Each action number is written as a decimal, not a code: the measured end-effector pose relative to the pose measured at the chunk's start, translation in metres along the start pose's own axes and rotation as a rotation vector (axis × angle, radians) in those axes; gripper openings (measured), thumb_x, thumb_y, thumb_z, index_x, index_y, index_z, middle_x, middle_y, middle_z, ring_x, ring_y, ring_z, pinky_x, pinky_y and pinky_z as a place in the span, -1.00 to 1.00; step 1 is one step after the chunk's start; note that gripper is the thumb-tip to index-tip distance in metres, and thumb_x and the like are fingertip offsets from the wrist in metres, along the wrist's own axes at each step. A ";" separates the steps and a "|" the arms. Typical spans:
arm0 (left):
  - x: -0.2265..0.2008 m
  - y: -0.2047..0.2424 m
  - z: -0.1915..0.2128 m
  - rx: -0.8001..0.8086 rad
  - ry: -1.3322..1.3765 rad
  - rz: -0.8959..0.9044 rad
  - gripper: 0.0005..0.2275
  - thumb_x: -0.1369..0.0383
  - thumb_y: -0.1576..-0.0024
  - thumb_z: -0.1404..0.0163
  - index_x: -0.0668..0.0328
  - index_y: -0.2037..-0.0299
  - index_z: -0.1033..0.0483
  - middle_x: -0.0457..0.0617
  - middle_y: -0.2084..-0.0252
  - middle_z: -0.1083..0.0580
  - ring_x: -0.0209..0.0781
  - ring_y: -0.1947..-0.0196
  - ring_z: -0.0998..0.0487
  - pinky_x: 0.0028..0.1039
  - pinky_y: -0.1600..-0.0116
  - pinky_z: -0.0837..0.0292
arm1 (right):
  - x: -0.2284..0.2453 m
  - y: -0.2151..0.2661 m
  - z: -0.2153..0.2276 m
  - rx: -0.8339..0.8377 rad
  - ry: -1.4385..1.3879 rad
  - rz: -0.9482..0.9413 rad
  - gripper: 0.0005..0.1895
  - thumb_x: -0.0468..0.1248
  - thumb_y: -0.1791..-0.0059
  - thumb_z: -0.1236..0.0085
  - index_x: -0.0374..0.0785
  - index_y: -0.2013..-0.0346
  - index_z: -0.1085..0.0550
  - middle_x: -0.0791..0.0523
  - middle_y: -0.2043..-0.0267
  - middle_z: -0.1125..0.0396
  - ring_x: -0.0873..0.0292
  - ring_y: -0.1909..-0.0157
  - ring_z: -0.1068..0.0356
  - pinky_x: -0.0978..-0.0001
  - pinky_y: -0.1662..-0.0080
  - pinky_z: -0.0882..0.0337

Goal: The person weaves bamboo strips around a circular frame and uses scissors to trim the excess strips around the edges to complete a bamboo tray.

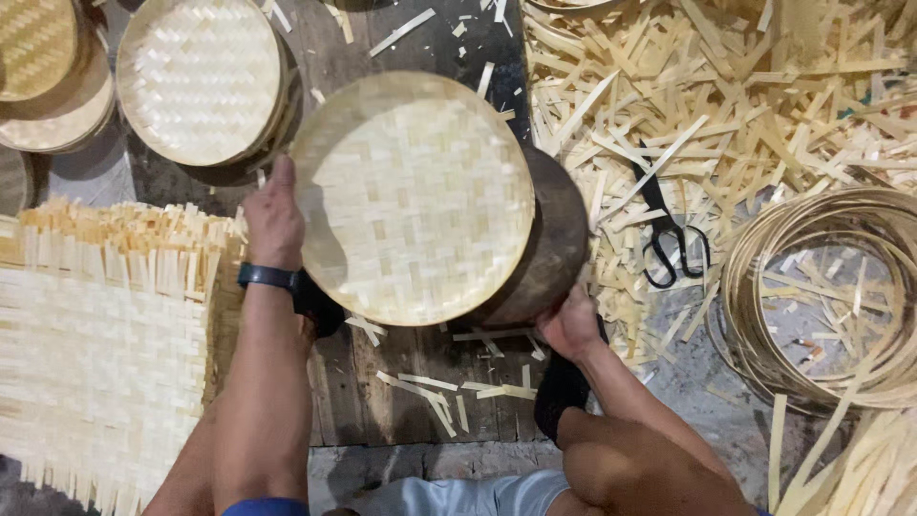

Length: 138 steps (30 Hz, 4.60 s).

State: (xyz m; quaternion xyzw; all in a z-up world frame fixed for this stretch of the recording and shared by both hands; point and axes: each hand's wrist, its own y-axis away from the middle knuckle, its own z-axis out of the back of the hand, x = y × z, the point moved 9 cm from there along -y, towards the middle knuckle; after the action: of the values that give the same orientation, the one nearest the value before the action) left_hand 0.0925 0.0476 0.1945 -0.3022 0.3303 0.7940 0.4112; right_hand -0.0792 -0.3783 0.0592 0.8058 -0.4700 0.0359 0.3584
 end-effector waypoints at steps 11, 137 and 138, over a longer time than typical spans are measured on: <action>0.062 -0.021 -0.126 0.308 0.127 0.083 -0.33 -0.22 -0.21 0.06 0.41 0.03 -0.65 0.17 0.14 -0.59 -0.10 0.13 -0.53 -0.27 -0.06 -0.48 | 0.027 0.053 0.077 -0.573 1.241 -0.120 -0.56 -0.01 -0.16 0.17 -0.17 -0.18 -0.46 -0.15 -0.06 -0.49 -0.04 -0.11 -0.50 0.06 -0.21 -0.50; 0.097 0.080 0.099 0.453 -0.426 0.185 -0.52 0.27 -0.06 -0.23 0.20 -0.20 -0.48 0.12 -0.11 -0.60 -0.14 -0.19 -0.57 -0.34 -0.25 -0.42 | 0.486 -0.156 0.009 -0.667 0.851 1.229 -0.92 -0.47 -0.08 -0.07 -0.37 0.23 -0.34 0.18 0.29 -0.20 0.28 0.30 -0.10 0.37 0.25 -0.16; 0.087 0.082 0.098 0.452 -0.555 0.194 -0.50 0.19 -0.08 -0.26 0.14 -0.21 -0.49 0.08 -0.11 -0.60 -0.16 -0.16 -0.61 -0.36 -0.24 -0.48 | 0.474 -0.117 0.020 -0.673 0.766 1.148 -0.85 -0.46 -0.09 -0.08 -0.34 0.28 -0.28 0.18 0.33 -0.16 0.28 0.38 -0.01 0.36 0.34 -0.01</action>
State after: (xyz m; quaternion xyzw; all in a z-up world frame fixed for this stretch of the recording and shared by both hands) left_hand -0.0393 0.1266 0.2106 0.0557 0.4006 0.7879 0.4644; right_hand 0.2700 -0.7025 0.1681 0.2145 -0.6433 0.3480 0.6474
